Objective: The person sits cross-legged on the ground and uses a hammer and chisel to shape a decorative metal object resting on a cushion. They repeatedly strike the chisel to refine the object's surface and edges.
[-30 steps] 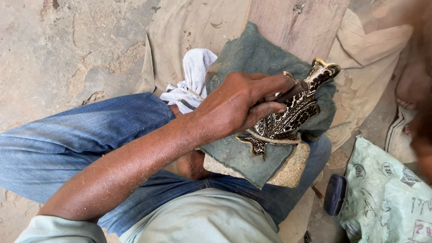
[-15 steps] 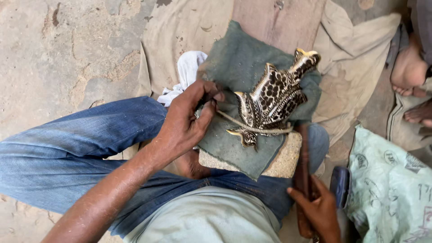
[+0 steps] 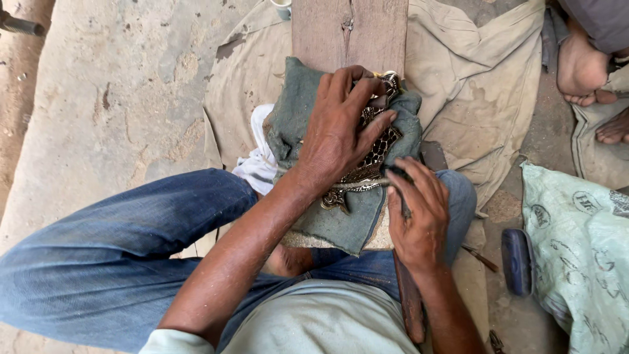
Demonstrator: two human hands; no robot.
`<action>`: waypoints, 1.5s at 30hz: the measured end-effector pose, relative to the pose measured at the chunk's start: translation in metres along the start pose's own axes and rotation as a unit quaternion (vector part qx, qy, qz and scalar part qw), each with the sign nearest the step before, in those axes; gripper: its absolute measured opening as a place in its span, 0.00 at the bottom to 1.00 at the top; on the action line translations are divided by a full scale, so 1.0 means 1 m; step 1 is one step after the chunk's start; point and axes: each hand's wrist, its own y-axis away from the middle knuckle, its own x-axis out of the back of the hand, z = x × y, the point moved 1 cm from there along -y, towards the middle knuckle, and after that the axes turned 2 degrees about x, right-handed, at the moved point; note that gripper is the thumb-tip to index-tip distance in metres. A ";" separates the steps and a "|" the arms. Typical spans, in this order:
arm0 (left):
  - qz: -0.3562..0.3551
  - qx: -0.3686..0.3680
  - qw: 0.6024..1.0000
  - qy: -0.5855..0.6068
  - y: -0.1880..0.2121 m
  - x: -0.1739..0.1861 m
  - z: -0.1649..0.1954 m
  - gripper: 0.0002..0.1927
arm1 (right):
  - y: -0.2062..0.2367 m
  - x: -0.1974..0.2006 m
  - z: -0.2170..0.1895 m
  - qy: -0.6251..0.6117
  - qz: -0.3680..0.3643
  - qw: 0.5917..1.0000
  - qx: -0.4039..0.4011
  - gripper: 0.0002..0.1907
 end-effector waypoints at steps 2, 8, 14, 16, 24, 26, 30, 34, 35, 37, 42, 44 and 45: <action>-0.002 0.009 1.000 -0.008 -0.003 -0.010 -0.010 0.23 | 0.001 -0.005 0.005 -0.010 0.027 1.000 0.010 0.08; -0.040 0.104 0.994 0.020 -0.007 -0.015 -0.031 0.31 | 0.009 -0.009 0.013 -0.036 0.003 0.999 0.030 0.12; -0.091 0.098 0.974 -0.181 -0.025 -0.033 0.012 0.48 | 0.003 -0.007 0.010 0.016 -0.028 0.999 0.032 0.20; -0.122 0.125 0.955 -0.238 -0.034 -0.044 0.028 0.56 | 0.003 -0.004 0.006 -0.016 -0.037 0.999 0.021 0.21; -0.022 0.173 0.978 0.112 -0.021 0.001 0.024 0.39 | 0.008 0.019 0.000 -0.021 -0.034 0.999 0.035 0.26; 0.023 0.153 0.945 0.289 -0.008 0.024 0.014 0.38 | 0.007 0.022 -0.001 -0.024 -0.048 0.998 0.034 0.27; 0.035 0.143 0.762 0.631 -0.006 0.042 -0.015 0.35 | 0.001 0.019 -0.005 -0.025 -0.033 0.998 0.044 0.26; 0.057 0.166 0.532 0.829 -0.005 0.017 -0.034 0.34 | -0.001 0.010 -0.006 -0.022 -0.035 0.998 0.038 0.25; 0.053 0.190 0.543 0.816 -0.003 0.012 -0.036 0.35 | 0.000 0.008 -0.005 -0.020 -0.036 0.998 0.037 0.25; 0.049 0.240 0.564 0.788 0.001 0.007 -0.040 0.37 | 0.001 0.003 -0.002 -0.019 -0.042 0.998 0.035 0.24; -0.100 0.204 0.816 0.531 -0.015 0.031 -0.066 0.34 | 0.000 -0.008 0.005 -0.020 -0.040 0.998 0.039 0.22; -0.157 0.175 0.911 0.340 -0.028 0.044 -0.076 0.33 | 0.000 -0.010 0.005 -0.025 -0.038 0.998 0.036 0.22; -0.184 0.164 0.937 0.248 -0.034 0.050 -0.079 0.33 | 0.000 -0.011 0.005 -0.025 -0.036 0.998 0.033 0.23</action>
